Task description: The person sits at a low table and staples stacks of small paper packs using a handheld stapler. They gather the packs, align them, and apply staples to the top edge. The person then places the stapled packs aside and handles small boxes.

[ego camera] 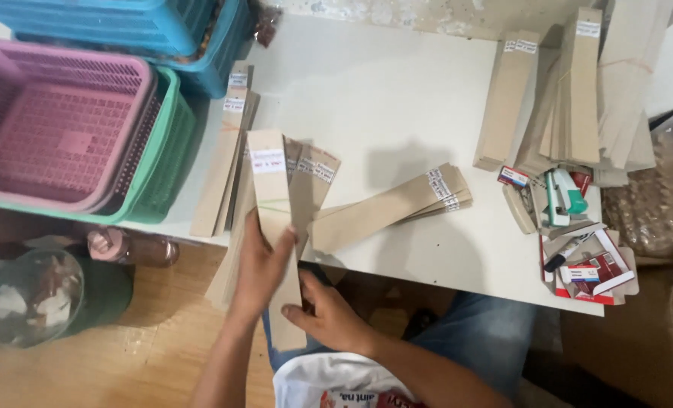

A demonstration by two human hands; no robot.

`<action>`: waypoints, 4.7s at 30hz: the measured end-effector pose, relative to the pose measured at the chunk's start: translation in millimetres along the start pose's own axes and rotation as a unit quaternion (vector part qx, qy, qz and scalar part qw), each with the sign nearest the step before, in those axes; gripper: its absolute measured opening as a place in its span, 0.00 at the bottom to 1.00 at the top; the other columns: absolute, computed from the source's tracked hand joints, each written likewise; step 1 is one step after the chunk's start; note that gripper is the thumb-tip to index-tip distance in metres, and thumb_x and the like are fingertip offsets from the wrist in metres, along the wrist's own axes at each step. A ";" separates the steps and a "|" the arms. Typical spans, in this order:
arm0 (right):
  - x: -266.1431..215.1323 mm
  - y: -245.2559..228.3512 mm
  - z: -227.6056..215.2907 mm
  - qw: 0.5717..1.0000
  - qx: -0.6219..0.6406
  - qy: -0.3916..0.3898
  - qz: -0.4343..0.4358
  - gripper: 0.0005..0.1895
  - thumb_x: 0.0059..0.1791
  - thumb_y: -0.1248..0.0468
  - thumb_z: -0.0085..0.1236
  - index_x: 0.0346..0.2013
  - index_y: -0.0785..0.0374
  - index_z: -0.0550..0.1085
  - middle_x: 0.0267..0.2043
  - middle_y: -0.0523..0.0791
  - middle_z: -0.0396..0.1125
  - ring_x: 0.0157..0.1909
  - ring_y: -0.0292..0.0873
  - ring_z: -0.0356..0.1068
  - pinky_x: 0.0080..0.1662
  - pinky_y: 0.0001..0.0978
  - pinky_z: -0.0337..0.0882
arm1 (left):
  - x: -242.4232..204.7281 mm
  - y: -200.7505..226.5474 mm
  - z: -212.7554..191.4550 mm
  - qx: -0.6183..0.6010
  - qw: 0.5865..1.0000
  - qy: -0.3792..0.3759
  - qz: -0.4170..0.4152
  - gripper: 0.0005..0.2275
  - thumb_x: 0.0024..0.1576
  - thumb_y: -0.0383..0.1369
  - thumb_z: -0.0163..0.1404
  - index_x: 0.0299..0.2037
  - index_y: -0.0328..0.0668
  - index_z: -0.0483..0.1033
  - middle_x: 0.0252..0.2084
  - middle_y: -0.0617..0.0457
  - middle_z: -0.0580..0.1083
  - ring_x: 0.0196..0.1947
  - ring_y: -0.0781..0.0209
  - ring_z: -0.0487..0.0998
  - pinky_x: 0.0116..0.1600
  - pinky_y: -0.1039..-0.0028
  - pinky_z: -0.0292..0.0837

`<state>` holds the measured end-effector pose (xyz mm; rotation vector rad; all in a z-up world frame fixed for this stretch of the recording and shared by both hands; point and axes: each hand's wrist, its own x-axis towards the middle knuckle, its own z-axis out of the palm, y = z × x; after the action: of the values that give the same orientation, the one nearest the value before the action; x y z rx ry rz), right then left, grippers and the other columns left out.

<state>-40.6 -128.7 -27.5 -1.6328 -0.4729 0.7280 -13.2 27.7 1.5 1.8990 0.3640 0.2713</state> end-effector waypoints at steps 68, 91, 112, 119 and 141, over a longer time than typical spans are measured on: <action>-98.6 59.5 -252.3 0.880 -0.291 0.370 0.063 0.18 0.52 0.58 0.54 0.56 0.57 0.76 0.57 0.45 0.72 0.55 0.44 0.72 0.50 0.34 0.72 | -61.0 -46.2 81.3 0.202 0.900 -0.328 -0.203 0.16 0.55 0.43 0.56 0.49 0.54 0.67 0.46 0.55 0.79 0.44 0.54 0.79 0.47 0.65 0.69; -16.3 87.5 -256.8 0.924 -0.311 0.223 -0.015 0.18 0.56 0.57 0.47 0.61 0.52 0.73 0.54 0.44 0.71 0.49 0.47 0.72 0.47 0.37 0.68 | -64.3 -39.6 98.0 -0.094 0.844 -0.404 -0.339 0.29 0.60 0.35 0.50 0.73 0.56 0.56 0.62 0.52 0.74 0.50 0.60 0.80 0.58 0.71 0.73; -12.1 64.9 -249.7 0.880 0.301 0.366 -0.019 0.21 0.48 0.70 0.58 0.57 0.60 0.72 0.45 0.46 0.71 0.45 0.44 0.75 0.48 0.42 0.81 | -46.3 -34.2 150.3 -0.143 0.890 -0.316 -0.297 0.29 0.60 0.37 0.49 0.73 0.42 0.58 0.58 0.35 0.73 0.55 0.42 0.77 0.57 0.50 0.76; -11.1 33.7 -240.3 0.866 0.383 0.321 0.021 0.17 0.48 0.67 0.55 0.50 0.66 0.65 0.51 0.58 0.71 0.44 0.58 0.74 0.47 0.48 0.77 | -61.0 -23.2 137.8 -0.196 0.883 -0.262 -0.336 0.24 0.55 0.40 0.52 0.63 0.43 0.72 0.47 0.44 0.79 0.46 0.52 0.78 0.48 0.64 0.76; 36.4 4.5 -193.6 0.881 0.283 0.364 0.108 0.20 0.52 0.44 0.49 0.32 0.58 0.66 0.24 0.44 0.62 0.23 0.46 0.70 0.27 0.38 0.76 | -81.9 -24.4 140.0 -0.224 0.943 -0.125 -0.211 0.27 0.52 0.33 0.58 0.64 0.41 0.68 0.56 0.47 0.77 0.54 0.55 0.76 0.58 0.68 0.75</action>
<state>118.6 -244.8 -24.1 -1.2738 0.4426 0.3108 -41.8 -116.7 -70.9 1.3464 0.4800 -0.1643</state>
